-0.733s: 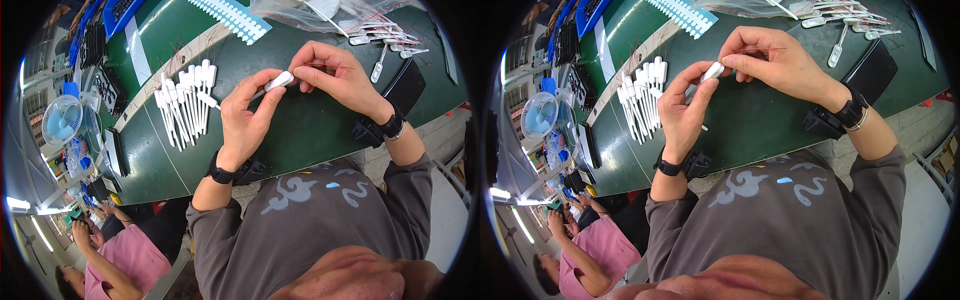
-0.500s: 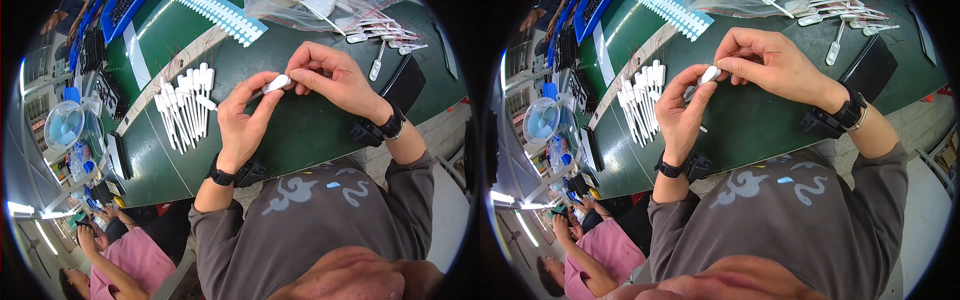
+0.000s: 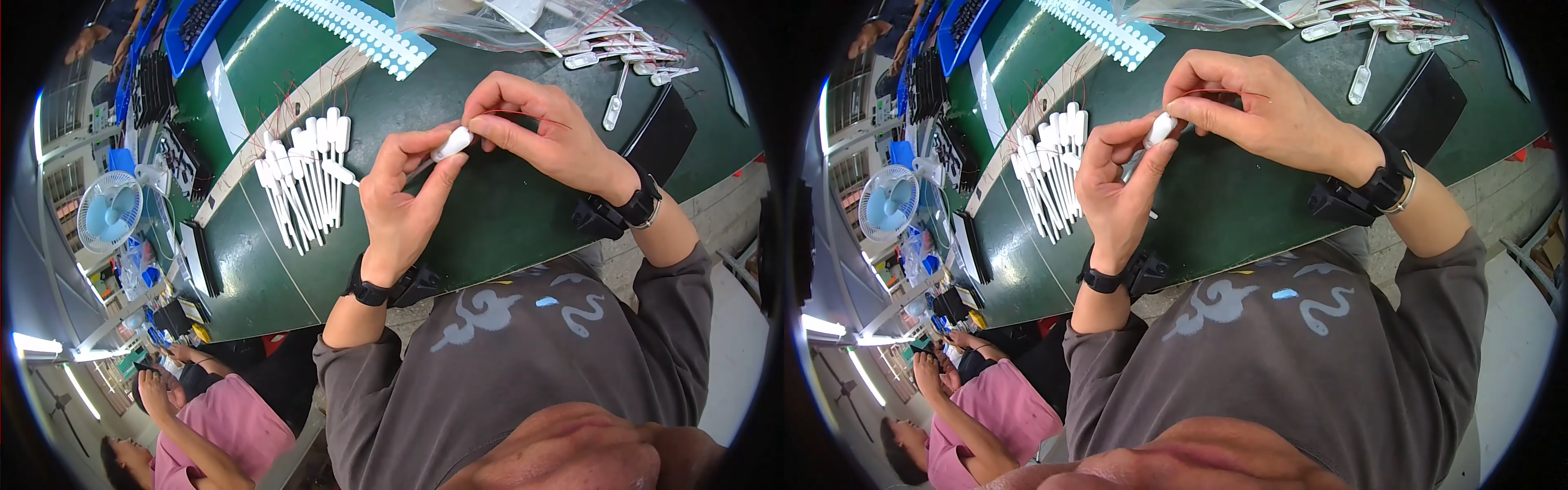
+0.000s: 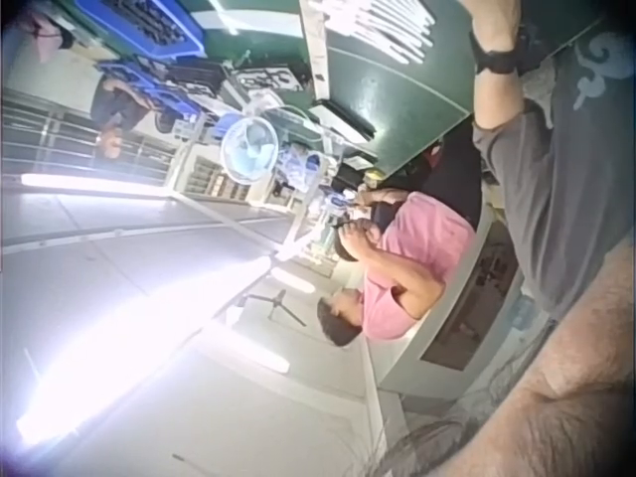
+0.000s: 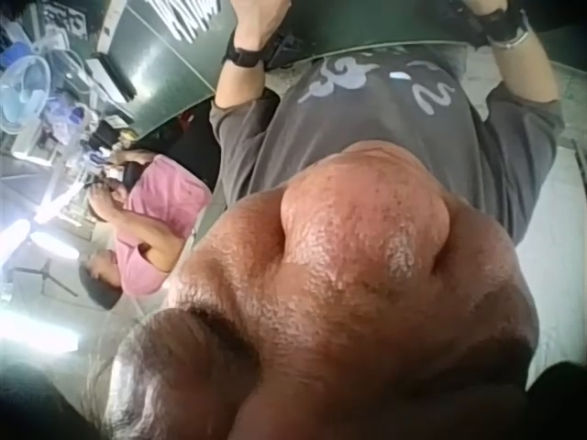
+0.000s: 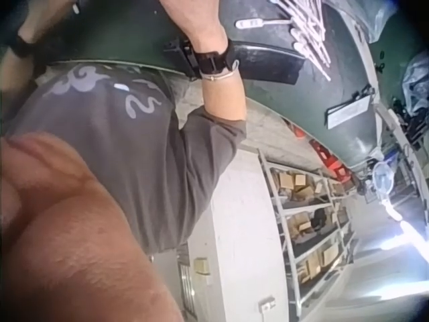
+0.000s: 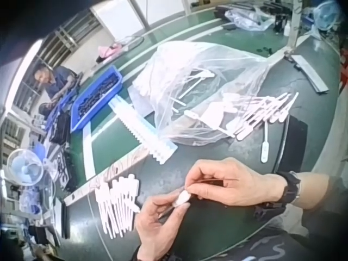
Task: The person assembles electronic components by hand, fitting a wire into a white plastic housing and pressing the two halves together. They then slide a white plastic tube onto the assembled housing and place the unit on the table.
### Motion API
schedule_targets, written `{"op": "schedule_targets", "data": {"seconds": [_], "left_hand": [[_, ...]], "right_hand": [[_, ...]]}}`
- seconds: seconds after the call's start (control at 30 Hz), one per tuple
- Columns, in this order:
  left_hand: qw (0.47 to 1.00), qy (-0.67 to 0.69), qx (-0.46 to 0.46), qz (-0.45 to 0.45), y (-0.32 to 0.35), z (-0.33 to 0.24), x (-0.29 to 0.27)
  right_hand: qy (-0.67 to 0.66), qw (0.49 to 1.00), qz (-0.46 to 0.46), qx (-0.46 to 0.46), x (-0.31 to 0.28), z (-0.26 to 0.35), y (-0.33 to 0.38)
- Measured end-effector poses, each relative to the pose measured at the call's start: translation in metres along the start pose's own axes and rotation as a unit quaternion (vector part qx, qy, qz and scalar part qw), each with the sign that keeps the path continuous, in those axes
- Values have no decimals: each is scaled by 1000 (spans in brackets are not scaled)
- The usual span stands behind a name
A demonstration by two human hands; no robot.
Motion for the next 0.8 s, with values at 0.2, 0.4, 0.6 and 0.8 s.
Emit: {"op": "schedule_targets", "data": {"seconds": [0.2, 0.4, 0.6, 0.8], "left_hand": [[1000, -6, 12, -12, 2, 3, -2], [1000, -14, 16, 13, 3, 3, 0], [1000, 2, -16, 7, 2, 5, -2], [999, 29, -19, -17, 2, 6, -3]], "right_hand": [[-71, 994, -15, 78, 0, -3, 0], [1, 1000, -16, -10, 1, -2, 1], [-28, 999, -25, -10, 0, 0, 0], [-33, 999, -23, -6, 0, -1, -1]]}}
Point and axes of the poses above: each hand's wrist, its own y-axis away from the middle knuckle, its own x-axis out of the palm, z = x × y, the point moved 6 cm from there along -y, towards the middle knuckle, and after that the axes turned 7 degrees about -x, right-handed, at the moved point
